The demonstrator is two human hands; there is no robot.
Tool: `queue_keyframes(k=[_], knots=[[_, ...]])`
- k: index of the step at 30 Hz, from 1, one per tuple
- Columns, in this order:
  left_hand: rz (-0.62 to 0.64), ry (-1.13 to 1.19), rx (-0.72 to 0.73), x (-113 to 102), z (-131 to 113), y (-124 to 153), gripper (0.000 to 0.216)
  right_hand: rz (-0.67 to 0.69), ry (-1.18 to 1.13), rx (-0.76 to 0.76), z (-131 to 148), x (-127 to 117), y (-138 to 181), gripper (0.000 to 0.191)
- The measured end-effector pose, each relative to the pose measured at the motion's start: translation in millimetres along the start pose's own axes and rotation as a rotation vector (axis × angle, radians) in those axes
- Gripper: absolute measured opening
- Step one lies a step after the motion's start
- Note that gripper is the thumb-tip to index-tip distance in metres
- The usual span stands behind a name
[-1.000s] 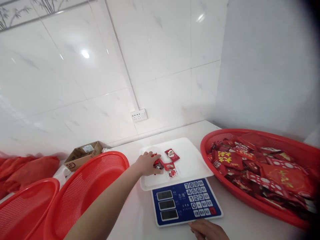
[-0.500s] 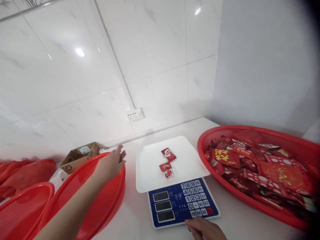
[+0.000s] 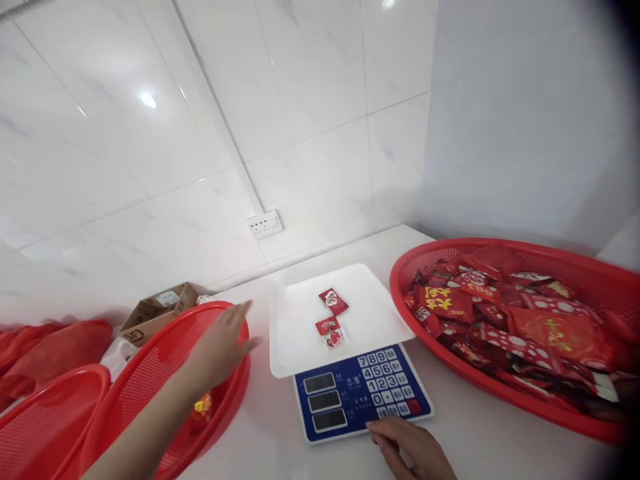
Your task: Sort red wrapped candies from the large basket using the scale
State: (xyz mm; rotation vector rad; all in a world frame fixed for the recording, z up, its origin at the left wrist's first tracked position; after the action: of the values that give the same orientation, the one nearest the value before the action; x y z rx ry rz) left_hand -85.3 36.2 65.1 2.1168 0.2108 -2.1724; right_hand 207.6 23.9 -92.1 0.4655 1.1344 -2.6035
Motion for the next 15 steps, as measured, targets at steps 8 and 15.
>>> queue_keyframes(k=[8,15], knots=[[0.200,0.108,0.561,47,-130,-65,0.092,-0.009,0.006,0.037,2,2,-2,0.018],[0.102,0.069,0.672,59,-147,-75,0.063,-0.031,0.023,0.037,4,3,-6,0.019]])
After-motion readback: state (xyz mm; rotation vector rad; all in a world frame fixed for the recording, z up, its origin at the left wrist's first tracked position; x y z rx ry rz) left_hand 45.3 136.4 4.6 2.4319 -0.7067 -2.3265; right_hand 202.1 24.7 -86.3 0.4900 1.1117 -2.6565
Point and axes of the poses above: each hand's wrist, its own y-axis away from the middle knuckle, its own x-axis out of the palm, z = x × y, the point moved 4 cm from there along -y, towards the middle knuckle, and after that the axes turned 1 degree about -z, right-handed, at the moved point
